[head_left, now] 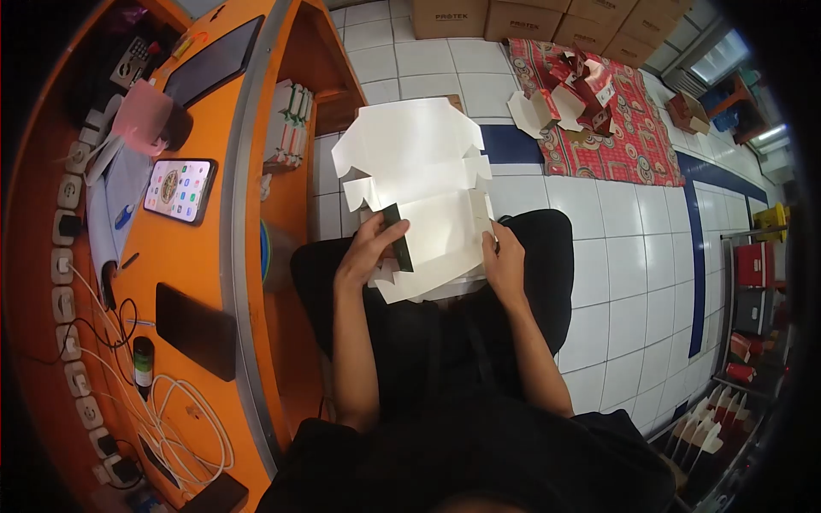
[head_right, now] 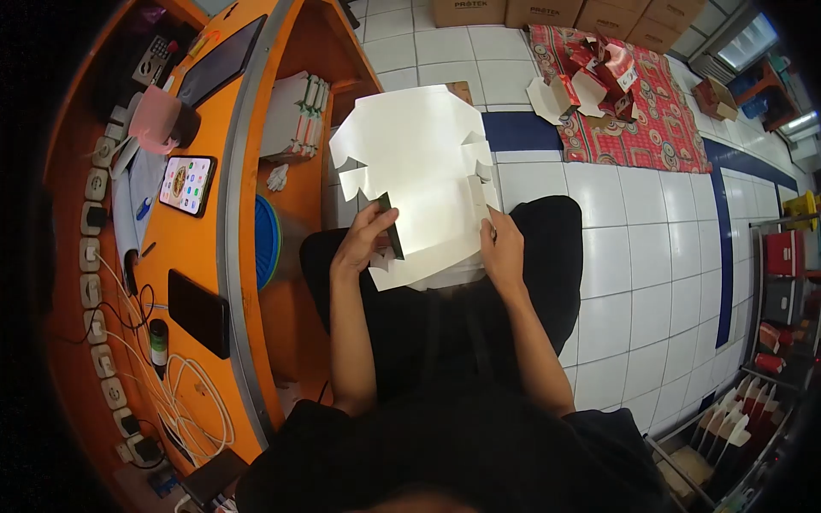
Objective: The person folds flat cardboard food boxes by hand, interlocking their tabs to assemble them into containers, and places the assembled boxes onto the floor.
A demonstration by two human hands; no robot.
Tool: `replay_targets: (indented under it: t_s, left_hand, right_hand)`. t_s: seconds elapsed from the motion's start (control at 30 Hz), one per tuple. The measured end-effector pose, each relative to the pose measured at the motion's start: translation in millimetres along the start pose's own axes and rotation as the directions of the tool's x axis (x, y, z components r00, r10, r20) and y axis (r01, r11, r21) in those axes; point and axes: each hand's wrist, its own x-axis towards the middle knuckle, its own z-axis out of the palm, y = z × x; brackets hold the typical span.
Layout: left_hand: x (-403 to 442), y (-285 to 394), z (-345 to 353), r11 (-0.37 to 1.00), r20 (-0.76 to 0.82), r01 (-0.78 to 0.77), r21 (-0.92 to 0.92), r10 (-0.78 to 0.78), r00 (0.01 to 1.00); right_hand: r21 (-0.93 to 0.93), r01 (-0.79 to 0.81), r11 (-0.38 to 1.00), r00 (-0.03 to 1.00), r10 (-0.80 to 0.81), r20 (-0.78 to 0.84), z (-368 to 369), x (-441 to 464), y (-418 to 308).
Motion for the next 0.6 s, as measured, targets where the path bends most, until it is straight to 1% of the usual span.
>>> replay_targets:
  t_s: [0.03,0.07,0.13,0.17,0.2,0.23,0.27,0.3,0.33,0.37,0.4,0.53,0.57,0.6]
  left_hand:
    - [0.8,4.8,0.7,0.999,0.006,-0.002,0.048,0.002,1.000]
    - [2.8,6.2,1.8,0.999,-0.001,-0.008,0.045,0.008,1.000]
    - [6.9,6.6,6.0,0.993,-0.020,-0.021,0.117,0.024,1.000]
    - [10.5,3.4,8.7,0.986,-0.061,-0.070,0.154,0.080,0.995]
    - [14.6,-0.7,9.2,0.985,-0.061,-0.075,0.156,0.085,0.995]
    - [18.4,-4.7,9.2,0.987,-0.087,-0.109,0.122,0.120,0.989]
    - [21.6,-9.4,9.2,0.986,-0.115,-0.143,0.089,0.153,0.982]
    - [22.1,-11.8,12.6,0.986,-0.162,-0.154,0.059,0.162,0.973]
    - [22.4,-11.5,18.3,0.986,-0.163,-0.155,0.059,0.163,0.973]
    - [22.9,-11.4,24.9,0.990,-0.245,-0.136,-0.035,0.124,0.962]
    - [23.7,-11.9,31.3,0.984,-0.319,-0.124,-0.130,0.076,0.945]
    - [20.7,-11.7,54.2,0.959,-0.361,-0.204,-0.197,0.123,0.925]
    - [18.3,-11.8,57.0,0.941,-0.335,-0.231,-0.249,0.140,0.932]
    - [16.8,-14.2,59.1,0.940,-0.338,-0.233,-0.247,0.142,0.930]
  right_hand:
    - [0.002,0.010,1.000,1.000,-0.010,0.006,-0.4,1.6,-1.0]
    - [-0.007,-0.004,1.000,1.000,0.004,0.020,-1.9,2.1,-1.1]
    - [-0.015,-0.015,1.000,0.999,0.016,0.034,-2.8,1.5,-12.2]
    - [-0.012,0.022,1.000,0.995,-0.023,-0.094,-0.4,0.1,-19.5]
    - [-0.013,0.058,0.998,0.973,-0.060,-0.221,-1.5,-0.5,-28.7]
    - [-0.011,0.062,0.998,0.973,-0.063,-0.223,-5.1,-1.7,-34.3]
    - [-0.128,0.190,0.973,0.952,-0.215,-0.217,-8.9,-4.0,-39.9]
    - [-0.241,0.312,0.919,0.913,-0.360,-0.193,-13.5,-6.8,-46.5]
    - [-0.240,0.313,0.919,0.912,-0.361,-0.193,-19.9,-10.2,-58.6]
    - [-0.190,0.482,0.855,0.872,-0.490,0.007,-25.9,-14.0,-74.1]
    - [-0.107,0.627,0.772,0.775,-0.601,0.196,-27.4,-17.4,-83.1]
    - [-0.089,0.664,0.742,0.739,-0.633,0.231,3.8,-22.5,-71.8]
    - [-0.041,0.521,0.852,0.852,-0.517,0.084,11.6,-22.5,-71.2]
    - [0.033,0.366,0.930,0.930,-0.364,-0.052,17.2,-22.4,-73.4]
